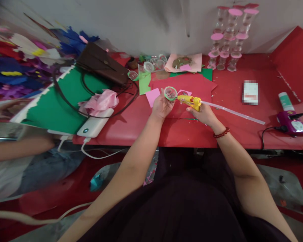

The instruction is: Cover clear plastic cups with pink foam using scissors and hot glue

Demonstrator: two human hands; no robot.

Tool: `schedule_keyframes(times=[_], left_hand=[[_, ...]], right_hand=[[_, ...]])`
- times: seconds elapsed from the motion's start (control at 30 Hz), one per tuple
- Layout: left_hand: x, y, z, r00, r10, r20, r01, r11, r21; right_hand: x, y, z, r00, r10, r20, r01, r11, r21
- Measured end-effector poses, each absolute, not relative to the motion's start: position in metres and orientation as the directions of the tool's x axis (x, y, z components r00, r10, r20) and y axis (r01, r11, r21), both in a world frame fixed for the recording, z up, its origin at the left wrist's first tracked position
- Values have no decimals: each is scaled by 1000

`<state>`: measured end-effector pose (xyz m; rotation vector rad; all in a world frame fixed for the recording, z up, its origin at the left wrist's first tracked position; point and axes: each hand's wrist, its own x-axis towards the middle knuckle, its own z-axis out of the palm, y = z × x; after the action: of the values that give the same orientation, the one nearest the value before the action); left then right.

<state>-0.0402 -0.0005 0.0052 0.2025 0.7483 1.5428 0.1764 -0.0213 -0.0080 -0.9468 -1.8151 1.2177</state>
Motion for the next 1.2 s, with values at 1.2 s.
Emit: schedule_keyframes(times=[1.2], left_hand=[[-32, -6, -3, -54, 945, -322, -748, 175, 640]], right_hand=[[168, -28, 2, -434, 884, 176, 170, 272, -947]])
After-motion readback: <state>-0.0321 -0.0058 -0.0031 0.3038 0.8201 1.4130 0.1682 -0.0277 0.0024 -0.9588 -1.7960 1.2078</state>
